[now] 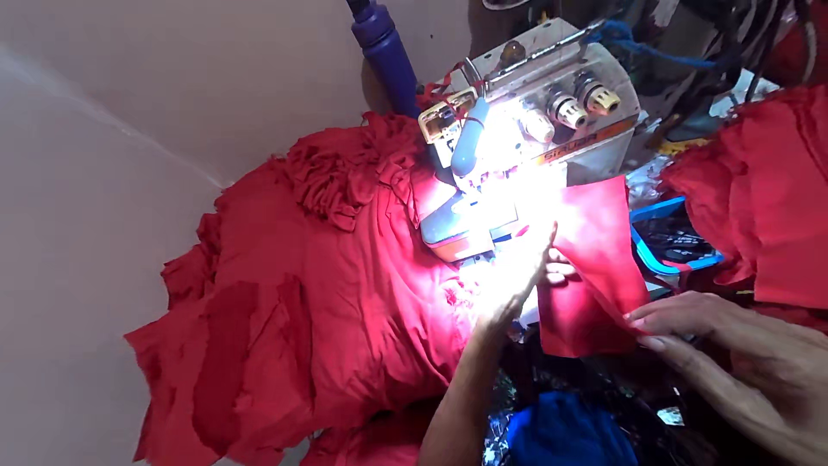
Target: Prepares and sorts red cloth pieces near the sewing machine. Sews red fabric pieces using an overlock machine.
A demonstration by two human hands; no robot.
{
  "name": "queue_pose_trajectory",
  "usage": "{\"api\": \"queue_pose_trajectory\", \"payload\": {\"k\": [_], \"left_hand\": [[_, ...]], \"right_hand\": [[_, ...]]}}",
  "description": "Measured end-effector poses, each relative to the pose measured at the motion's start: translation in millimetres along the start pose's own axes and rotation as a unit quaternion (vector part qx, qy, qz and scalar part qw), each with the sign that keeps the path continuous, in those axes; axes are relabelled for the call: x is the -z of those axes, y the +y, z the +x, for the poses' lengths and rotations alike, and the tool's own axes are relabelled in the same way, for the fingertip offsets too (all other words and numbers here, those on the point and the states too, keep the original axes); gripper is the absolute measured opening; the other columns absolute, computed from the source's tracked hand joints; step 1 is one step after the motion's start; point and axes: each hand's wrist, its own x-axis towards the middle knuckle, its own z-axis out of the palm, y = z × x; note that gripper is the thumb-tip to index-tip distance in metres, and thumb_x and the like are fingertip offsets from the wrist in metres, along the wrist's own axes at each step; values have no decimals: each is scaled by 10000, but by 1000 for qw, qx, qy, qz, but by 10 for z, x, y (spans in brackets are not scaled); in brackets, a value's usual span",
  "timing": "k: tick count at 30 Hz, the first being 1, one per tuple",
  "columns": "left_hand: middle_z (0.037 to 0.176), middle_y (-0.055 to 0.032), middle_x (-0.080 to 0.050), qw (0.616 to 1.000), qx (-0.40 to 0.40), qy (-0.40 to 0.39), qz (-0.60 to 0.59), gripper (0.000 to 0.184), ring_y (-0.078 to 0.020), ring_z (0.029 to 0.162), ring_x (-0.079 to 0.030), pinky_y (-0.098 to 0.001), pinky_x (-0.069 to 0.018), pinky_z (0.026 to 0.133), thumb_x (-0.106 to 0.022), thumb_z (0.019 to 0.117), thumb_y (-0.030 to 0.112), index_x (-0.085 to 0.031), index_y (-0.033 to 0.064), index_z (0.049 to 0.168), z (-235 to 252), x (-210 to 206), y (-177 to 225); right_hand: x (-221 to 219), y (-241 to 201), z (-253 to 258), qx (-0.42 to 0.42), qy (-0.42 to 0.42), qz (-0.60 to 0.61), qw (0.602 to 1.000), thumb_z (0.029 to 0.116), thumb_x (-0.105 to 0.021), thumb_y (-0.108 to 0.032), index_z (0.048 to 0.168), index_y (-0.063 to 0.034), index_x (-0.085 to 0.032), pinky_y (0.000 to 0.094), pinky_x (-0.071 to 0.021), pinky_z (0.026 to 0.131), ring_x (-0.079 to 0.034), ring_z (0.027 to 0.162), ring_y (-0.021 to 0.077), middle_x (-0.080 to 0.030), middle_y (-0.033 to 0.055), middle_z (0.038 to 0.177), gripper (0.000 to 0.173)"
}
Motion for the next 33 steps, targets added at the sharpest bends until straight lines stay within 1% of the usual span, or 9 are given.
{"api": "queue_pose_trajectory", "payload": {"k": [3, 5, 10, 13, 17, 21, 25, 28, 33], "left_hand": [[845, -109, -656, 990, -62, 88, 91, 370, -137, 704, -622, -321, -550, 666, -596, 1043, 311, -651, -42, 1141, 378, -11, 125], [756, -84, -630, 978, -100, 118, 144, 314, -114, 608, -585, -289, -518, 579, -659, 1008, 294, -669, -16, 1059, 428, -34, 107], [687, -27, -570, 981, -80, 106, 145, 247, -70, 563, -509, -242, -445, 533, -650, 1011, 270, -664, 43, 913, 180, 3, -89], [698, -8, -540, 987, -46, 117, 100, 267, -45, 577, -489, -215, -438, 547, -600, 1037, 308, -656, 56, 970, 128, 44, -158], [958, -147, -654, 965, -60, 178, 185, 373, -236, 824, -615, -424, -514, 713, -630, 1015, 387, -659, 32, 1126, 140, -48, -65], [1178, -191, -658, 901, -263, 208, 277, 325, -315, 1055, -641, -503, -519, 885, -628, 1022, 225, -607, 26, 1277, 199, -147, -71], [904, -86, -679, 905, -308, 186, 227, 191, -159, 680, -606, -320, -491, 576, -625, 1026, 227, -688, 108, 1161, 195, -273, 64], [1139, -36, -720, 945, -306, 95, 58, 273, -51, 841, -684, -215, -571, 727, -645, 1004, 119, -685, 90, 1273, 91, -268, 223], [948, 17, -711, 954, -295, 35, -45, 155, 30, 789, -645, -154, -545, 717, -603, 1000, 20, -706, 5, 1114, -76, -209, 403]], "right_hand": [[27, 23, -53, 6, -14, -11, 1000, 1071, -535, -293, 1058, -103, -687, 229, -484, 943, -655, 976, 47, -732, 16, 987, 244], [40, 56, -85, 6, -12, -11, 1000, 1074, -531, -302, 1054, -109, -686, 236, -486, 934, -662, 946, 47, -733, 14, 976, 248], [108, 132, -50, -31, -2, 28, 999, 1048, -568, -276, 1041, -102, -701, 143, -495, 845, -629, 912, -32, -725, -27, 971, 219], [82, 143, -42, -16, -30, 69, 997, 1052, -576, -282, 1032, -102, -708, 153, -511, 867, -648, 944, -21, -725, -21, 967, 224], [25, 137, -84, 11, -51, 48, 997, 1062, -551, -286, 1005, -93, -704, 217, -479, 898, -650, 912, 45, -721, 23, 915, 253], [48, 214, -65, -12, -49, 35, 998, 1052, -561, -292, 998, -73, -714, 145, -491, 850, -637, 900, -21, -720, 3, 913, 273], [75, 277, 199, -15, 3, -8, 1000, 1028, -576, -261, 979, -75, -735, 103, -495, 758, -608, 828, -77, -699, -53, 887, 249], [91, 217, 537, -2, 62, -37, 997, 977, -599, -162, 972, -50, -727, 90, -519, 728, -616, 788, -90, -690, -72, 867, 170], [7, 157, 915, -12, 115, -12, 993, 953, -652, -109, 995, -16, -696, 88, -497, 656, -593, 700, -68, -668, -42, 824, 112]]}}
